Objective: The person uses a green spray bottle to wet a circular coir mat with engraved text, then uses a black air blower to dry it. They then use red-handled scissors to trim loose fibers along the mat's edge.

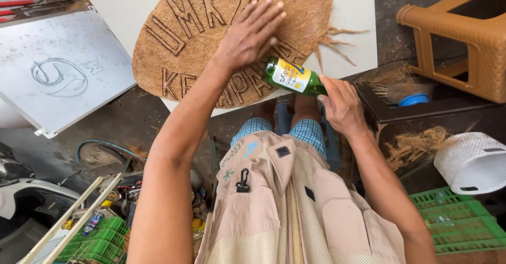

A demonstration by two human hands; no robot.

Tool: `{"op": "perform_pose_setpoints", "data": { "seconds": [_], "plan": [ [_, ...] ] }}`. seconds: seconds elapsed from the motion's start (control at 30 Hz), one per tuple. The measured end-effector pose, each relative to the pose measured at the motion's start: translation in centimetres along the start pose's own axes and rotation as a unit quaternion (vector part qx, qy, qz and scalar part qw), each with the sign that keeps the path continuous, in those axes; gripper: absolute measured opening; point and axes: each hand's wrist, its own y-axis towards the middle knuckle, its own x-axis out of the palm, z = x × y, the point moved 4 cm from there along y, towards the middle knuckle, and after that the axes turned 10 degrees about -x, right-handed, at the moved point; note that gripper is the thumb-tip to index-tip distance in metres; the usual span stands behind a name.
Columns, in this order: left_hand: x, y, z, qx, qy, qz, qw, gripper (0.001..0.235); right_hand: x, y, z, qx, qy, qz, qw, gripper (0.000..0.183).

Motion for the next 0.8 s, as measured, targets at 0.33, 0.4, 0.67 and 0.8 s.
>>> {"op": "perform_pose_setpoints", "data": {
  "seconds": [0.33,0.4,0.67,0.8],
  "plan": [
    [1.0,-4.4,-0.5,-0.099,-0.278,0.436,0.850,0.038,0.3,5.4,3.5,0.130,0.021,0.037,0.991,0.030],
    [2.4,-4.8,0.2,-0.119,-0.283,0.422,0.853,0.039,-0.4,6.2,4.0,0.143,0.016,0.066,0.987,0.026],
    [0.9,-5.2,3.1,-0.114,-0.246,0.430,0.861,0.042,-2.7,4.3,5.5,0.273,0.111,0.074,0.953,0.081],
    [2.4,-5.4,6.0,-0.089,-0.171,0.381,0.904,0.046,-2.7,-1.3,6.4,0.246,0.069,0.045,0.966,0.064]
  ]
}}
